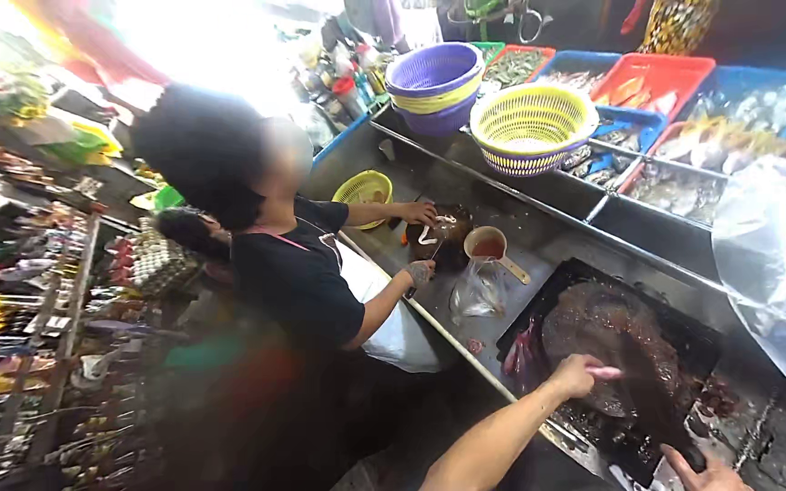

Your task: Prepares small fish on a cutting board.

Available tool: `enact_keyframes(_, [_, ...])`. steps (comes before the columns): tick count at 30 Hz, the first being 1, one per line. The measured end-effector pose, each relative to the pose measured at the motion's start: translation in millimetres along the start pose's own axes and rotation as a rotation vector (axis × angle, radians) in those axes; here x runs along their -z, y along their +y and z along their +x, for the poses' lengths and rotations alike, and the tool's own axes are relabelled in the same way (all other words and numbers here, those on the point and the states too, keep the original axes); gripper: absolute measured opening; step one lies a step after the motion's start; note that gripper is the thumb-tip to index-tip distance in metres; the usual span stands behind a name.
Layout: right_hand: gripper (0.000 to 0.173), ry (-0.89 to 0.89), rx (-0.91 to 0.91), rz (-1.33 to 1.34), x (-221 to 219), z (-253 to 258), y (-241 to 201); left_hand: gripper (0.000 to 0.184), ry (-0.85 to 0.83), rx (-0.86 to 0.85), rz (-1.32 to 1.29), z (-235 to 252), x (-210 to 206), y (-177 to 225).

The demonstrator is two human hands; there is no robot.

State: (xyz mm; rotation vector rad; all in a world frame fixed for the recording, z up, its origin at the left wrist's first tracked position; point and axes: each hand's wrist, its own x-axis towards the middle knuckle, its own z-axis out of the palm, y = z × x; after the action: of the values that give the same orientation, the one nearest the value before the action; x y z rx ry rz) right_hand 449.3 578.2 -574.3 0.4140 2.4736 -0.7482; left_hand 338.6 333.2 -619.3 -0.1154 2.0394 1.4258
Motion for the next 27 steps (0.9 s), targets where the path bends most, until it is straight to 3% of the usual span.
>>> enact_keyframes(2, [0.060,0.043,-0.065,-0.072,-5,11,18,0.035,0.029,0.093,-0.064,-9,-7,-4])
enact_keyframes(5, [0.060,0.042,-0.106,-0.167,-5,10,13,0.046,0.120,0.324,-0.578,-7,-22,-5])
enact_keyframes(7, [0.059,0.017,-0.079,-0.174,-8,-7,-2,0.041,0.181,0.376,-0.695,-7,-33,-6])
enact_keyframes(10, [0.056,-0.097,-0.031,-0.013,-8,-30,-22,0.040,0.185,0.357,-0.646,-6,-34,-6])
enact_keyframes(12, [0.054,-0.120,-0.060,0.126,-6,-22,-6,0.039,0.162,0.350,-0.689,-9,-29,-11])
enact_keyframes(14, [0.054,-0.037,-0.092,0.070,-8,-3,11,0.038,0.144,0.326,-0.714,-9,-27,-14])
enact_keyframes(17, [0.056,-0.012,-0.069,-0.078,-13,-12,0,0.037,0.133,0.278,-0.660,-6,-32,-16])
enact_keyframes(21, [0.052,-0.157,-0.039,0.153,-3,-20,-1,0.036,0.107,0.265,-0.643,-6,-33,-19])
enact_keyframes(23, [0.052,-0.054,-0.085,0.119,-3,-2,15,0.046,0.055,0.221,-0.645,-7,-33,-21])
enact_keyframes(27, [0.054,0.025,-0.077,-0.067,-15,-13,1,0.056,0.019,0.073,-0.377,-7,-37,-21])
